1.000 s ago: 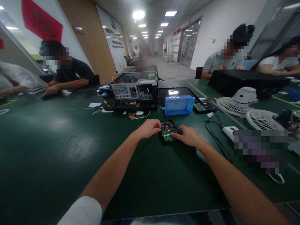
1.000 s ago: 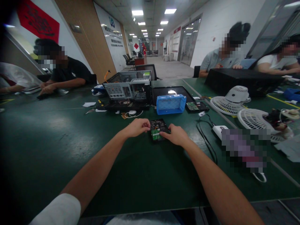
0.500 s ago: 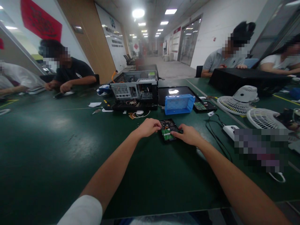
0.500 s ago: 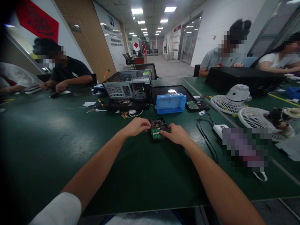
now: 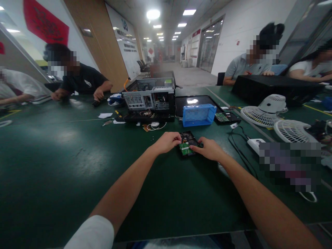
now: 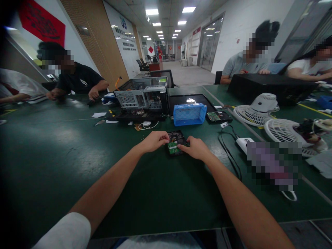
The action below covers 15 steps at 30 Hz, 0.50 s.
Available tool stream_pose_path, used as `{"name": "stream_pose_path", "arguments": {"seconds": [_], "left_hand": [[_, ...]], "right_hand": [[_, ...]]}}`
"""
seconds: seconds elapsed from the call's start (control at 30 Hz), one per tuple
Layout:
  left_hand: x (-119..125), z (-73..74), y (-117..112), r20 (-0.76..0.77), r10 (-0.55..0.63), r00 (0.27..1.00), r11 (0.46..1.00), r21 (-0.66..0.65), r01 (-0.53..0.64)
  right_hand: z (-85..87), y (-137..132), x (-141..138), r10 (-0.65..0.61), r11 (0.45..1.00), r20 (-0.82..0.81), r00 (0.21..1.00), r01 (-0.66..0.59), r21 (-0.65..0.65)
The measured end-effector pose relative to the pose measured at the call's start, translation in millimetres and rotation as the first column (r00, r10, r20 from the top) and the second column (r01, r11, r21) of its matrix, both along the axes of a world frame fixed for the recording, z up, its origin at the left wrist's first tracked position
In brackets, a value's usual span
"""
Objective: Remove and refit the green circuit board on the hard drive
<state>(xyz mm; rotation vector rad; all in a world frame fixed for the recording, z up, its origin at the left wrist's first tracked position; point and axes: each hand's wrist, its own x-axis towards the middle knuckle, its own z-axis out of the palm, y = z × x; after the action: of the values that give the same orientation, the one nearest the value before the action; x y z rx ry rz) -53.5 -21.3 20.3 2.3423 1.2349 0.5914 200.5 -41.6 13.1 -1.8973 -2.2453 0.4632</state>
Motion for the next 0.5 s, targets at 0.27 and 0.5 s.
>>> {"name": "stream_pose_path", "arguments": {"seconds": [0.27,0.5], "left_hand": [[9,-6.4,-1,-0.004,-0.053,0.999,0.991,0.121,0.054],[12,-7.7,-5,0.035,-0.017,0.999,0.989,0.147,0.011]], "right_hand": [[-2.9,1,-1,-0.008,1.000,0.005,1.000,0.008,0.012],[-1.4,0,-1,0.000,1.000,-0.002,1.000,0.000,0.013]]}}
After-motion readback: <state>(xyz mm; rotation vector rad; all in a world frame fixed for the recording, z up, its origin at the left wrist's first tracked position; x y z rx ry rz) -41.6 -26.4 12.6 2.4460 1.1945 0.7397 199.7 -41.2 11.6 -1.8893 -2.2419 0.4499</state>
